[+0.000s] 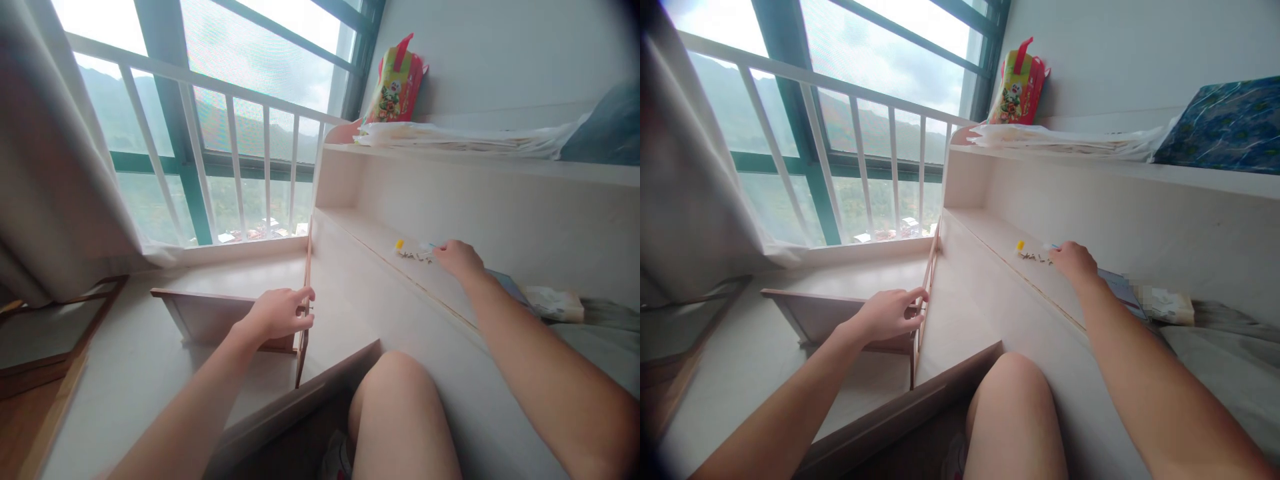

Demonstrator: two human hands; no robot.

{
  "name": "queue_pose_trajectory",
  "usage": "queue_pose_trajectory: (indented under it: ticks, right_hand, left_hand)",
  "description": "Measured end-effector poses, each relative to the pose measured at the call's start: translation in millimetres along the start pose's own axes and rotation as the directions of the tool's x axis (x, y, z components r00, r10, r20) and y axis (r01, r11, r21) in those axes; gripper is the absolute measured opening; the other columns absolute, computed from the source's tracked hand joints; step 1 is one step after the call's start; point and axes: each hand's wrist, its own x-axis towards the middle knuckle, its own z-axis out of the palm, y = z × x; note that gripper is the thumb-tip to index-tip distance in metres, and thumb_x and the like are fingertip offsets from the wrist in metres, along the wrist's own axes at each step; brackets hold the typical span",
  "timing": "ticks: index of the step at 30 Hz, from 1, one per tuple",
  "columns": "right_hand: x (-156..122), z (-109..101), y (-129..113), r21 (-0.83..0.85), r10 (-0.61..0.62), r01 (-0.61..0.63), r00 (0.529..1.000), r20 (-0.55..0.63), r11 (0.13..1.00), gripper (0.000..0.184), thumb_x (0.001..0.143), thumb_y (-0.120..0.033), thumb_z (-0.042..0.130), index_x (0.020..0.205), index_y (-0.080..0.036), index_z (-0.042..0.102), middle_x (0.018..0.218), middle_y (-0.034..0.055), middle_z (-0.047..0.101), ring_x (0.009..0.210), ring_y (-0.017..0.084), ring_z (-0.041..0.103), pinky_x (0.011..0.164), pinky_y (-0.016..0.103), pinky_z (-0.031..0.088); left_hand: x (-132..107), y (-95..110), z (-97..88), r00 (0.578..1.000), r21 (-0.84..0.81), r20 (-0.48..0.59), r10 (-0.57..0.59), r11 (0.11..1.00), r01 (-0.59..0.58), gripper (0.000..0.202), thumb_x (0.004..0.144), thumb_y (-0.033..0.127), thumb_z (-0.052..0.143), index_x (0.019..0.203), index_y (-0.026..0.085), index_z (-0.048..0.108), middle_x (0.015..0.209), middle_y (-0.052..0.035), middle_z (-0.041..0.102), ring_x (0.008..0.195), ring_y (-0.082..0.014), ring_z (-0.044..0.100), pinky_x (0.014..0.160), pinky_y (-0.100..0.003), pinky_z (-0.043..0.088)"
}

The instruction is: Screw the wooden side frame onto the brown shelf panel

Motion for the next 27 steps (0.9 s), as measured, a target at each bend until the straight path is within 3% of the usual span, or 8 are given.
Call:
queue_pose_trajectory:
  ticks: [3,6,9,11,14,18,22,27]
  right_hand:
    - [-14,-13,-8,0.124,-0.001,0.013,0.995,-0.096,0.992,0.034,0.089,-0.033,0.04,0.1,-0.014,0.067,0.097,0.0199,0.067,0.093,0.033,0.062,0.074,0.037,0.044]
    - [-52,-12,-29,0.296,-0.114,0.171,0.973,-0.201,0.94,0.029,0.091,-0.024,0.035,0.101,-0.016,0.061,0.098,0.0173,0.065,0.095,0.028,0.058,0.078,0.034,0.042]
    - [-110,7,-61,0.548,-0.302,0.38,0.925,-0.231,0.746,0.023,0.094,-0.029,0.034,0.097,-0.02,0.054,0.079,0.0067,0.06,0.077,0.022,0.055,0.071,0.031,0.041]
    - [-150,28,-84,0.717,-0.396,0.415,0.894,-0.208,0.561,0.021,0.096,-0.035,0.034,0.092,-0.021,0.05,0.071,0.001,0.052,0.069,0.018,0.051,0.067,0.029,0.04]
    - [-194,63,-114,0.883,-0.47,0.34,0.868,-0.161,0.324,0.022,0.096,-0.04,0.039,0.089,-0.022,0.049,0.07,-0.0024,0.045,0.066,0.016,0.046,0.067,0.028,0.039]
    - [-220,105,-139,0.98,-0.482,0.171,0.87,-0.102,0.102,0.021,0.096,-0.042,0.043,0.091,-0.021,0.049,0.072,-0.0028,0.045,0.067,0.015,0.046,0.069,0.029,0.04]
    - [-229,129,-149,0.996,-0.445,0.092,0.892,-0.076,0.013,0.022,0.096,-0.043,0.044,0.095,-0.022,0.05,0.075,-0.0023,0.046,0.068,0.015,0.045,0.069,0.029,0.041]
    - [-232,134,-153,0.996,-0.404,0.091,0.91,-0.092,-0.024,0.021,0.095,-0.042,0.046,0.093,-0.022,0.05,0.078,-0.0012,0.047,0.072,0.015,0.047,0.072,0.03,0.041]
  left_hand:
    - [-1,3,-2.3,1.0,-0.013,-0.006,0.0,1.0,0.0,0.035,0.081,0.047,0.047,0.111,0.032,0.055,0.081,0.0006,0.069,0.07,-0.0213,0.062,0.061,-0.029,0.039]
    - [-1,5,-3.8,1.0,-0.04,0.007,0.001,0.999,-0.001,0.034,0.08,0.045,0.047,0.111,0.031,0.055,0.078,0.0014,0.068,0.069,-0.0208,0.061,0.061,-0.029,0.038]
    - [0,6,-4.2,1.0,-0.048,0.017,-0.006,0.999,0.007,0.034,0.08,0.044,0.048,0.111,0.031,0.054,0.076,0.002,0.067,0.071,-0.0211,0.061,0.062,-0.028,0.038]
    - [0,7,-3.9,1.0,-0.039,0.02,-0.011,0.999,0.011,0.033,0.081,0.043,0.048,0.111,0.032,0.054,0.077,0.0024,0.067,0.072,-0.0211,0.061,0.062,-0.028,0.037]
    - [2,7,-2.7,1.0,-0.021,0.018,-0.014,1.0,0.015,0.033,0.081,0.043,0.048,0.113,0.032,0.053,0.078,0.0022,0.067,0.072,-0.0205,0.06,0.063,-0.028,0.038]
    - [4,7,-0.8,0.999,-0.009,0.026,-0.021,1.0,0.022,0.033,0.081,0.043,0.049,0.112,0.032,0.053,0.076,0.0024,0.065,0.073,-0.0201,0.06,0.065,-0.028,0.039]
    - [6,8,-1.1,0.999,-0.006,0.043,-0.022,1.0,0.022,0.034,0.081,0.043,0.05,0.113,0.032,0.052,0.077,0.0021,0.065,0.075,-0.0204,0.06,0.066,-0.028,0.04]
    - [7,10,-2.3,0.997,-0.011,0.061,-0.037,0.999,0.037,0.034,0.081,0.044,0.049,0.113,0.031,0.052,0.077,0.0017,0.065,0.076,-0.0206,0.06,0.068,-0.028,0.041]
